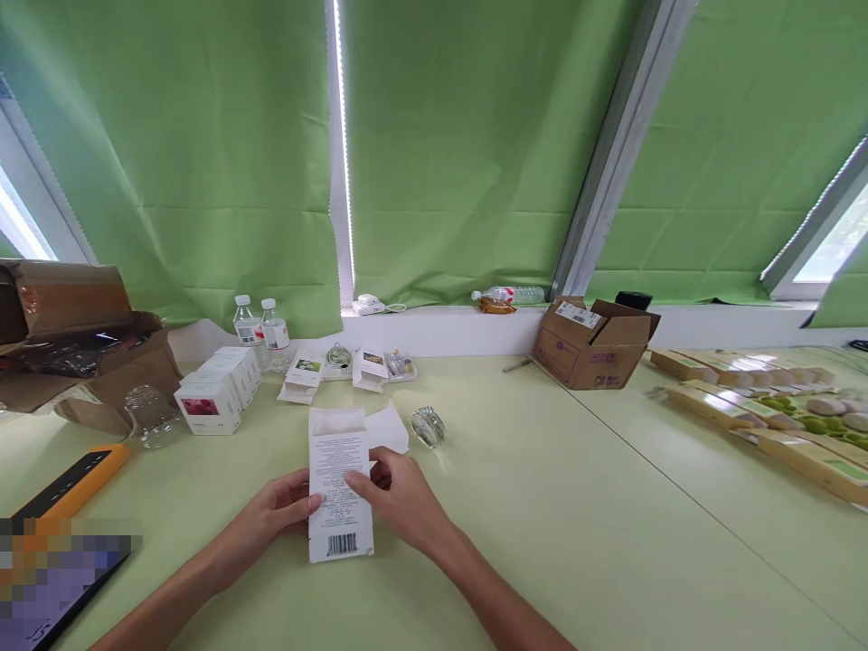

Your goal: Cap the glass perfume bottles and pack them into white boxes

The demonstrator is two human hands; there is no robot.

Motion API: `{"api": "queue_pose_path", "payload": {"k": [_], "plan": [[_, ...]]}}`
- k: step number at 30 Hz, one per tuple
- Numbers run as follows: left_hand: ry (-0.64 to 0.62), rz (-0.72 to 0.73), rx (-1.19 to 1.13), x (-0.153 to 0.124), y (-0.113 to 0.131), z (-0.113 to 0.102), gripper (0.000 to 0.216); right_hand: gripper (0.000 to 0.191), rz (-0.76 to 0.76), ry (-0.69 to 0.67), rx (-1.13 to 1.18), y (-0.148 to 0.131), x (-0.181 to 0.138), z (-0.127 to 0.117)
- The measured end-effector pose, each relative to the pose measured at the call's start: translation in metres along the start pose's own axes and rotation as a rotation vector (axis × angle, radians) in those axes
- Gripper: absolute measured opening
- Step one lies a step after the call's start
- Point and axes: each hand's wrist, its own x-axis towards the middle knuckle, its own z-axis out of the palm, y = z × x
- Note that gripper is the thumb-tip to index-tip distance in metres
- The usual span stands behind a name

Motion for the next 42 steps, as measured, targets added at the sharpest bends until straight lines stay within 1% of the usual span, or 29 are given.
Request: {"api": "queue_pose_path", "payload": {"k": [3,6,8,12,15,17,22,26,31,34,39,42], "plan": [[-0.024,0.016,-0.017,0.001,-0.001,-0.003,0.050,0.045,0.009,-0.031,0.050,0.000,0.000,-0.002],[-0.027,0.026,-0.009,0.002,-0.002,-0.006,0.048,0.048,0.019,-0.124,0.132,0.003,0.000,-0.005],[-0.015,0.027,0.001,0.002,-0.003,-0.007,0.048,0.047,0.017,-0.169,0.172,0.005,0.001,-0.007],[-0.031,0.005,-0.011,0.001,-0.003,-0.007,0.047,0.042,0.005,-0.198,0.203,0.008,0.001,-0.008],[-0.017,-0.010,-0.005,0.000,-0.001,-0.006,0.048,0.038,-0.005,-0.220,0.221,0.009,0.002,-0.008],[-0.010,-0.016,0.002,0.001,-0.001,-0.006,0.049,0.039,0.003,-0.224,0.221,0.010,0.002,-0.008],[-0.049,-0.034,0.002,0.000,0.000,-0.008,0.047,0.042,0.028,-0.222,0.177,0.011,0.002,-0.009],[-0.032,-0.044,0.004,-0.001,0.000,-0.008,0.047,0.046,0.066,-0.195,0.119,0.010,0.001,-0.008],[-0.019,-0.048,-0.011,0.000,-0.001,-0.007,0.046,0.050,0.089,-0.181,0.110,0.010,0.000,-0.006],[-0.020,-0.053,-0.015,0.001,0.000,-0.009,0.046,0.048,0.087,-0.178,0.111,0.009,-0.001,-0.007],[-0.059,-0.040,0.001,0.000,0.001,-0.012,0.045,0.041,0.056,-0.242,0.199,0.006,-0.001,-0.011],[-0.054,-0.029,0.009,0.002,0.000,-0.012,0.044,0.037,0.039,-0.272,0.224,0.005,-0.001,-0.013]]}}
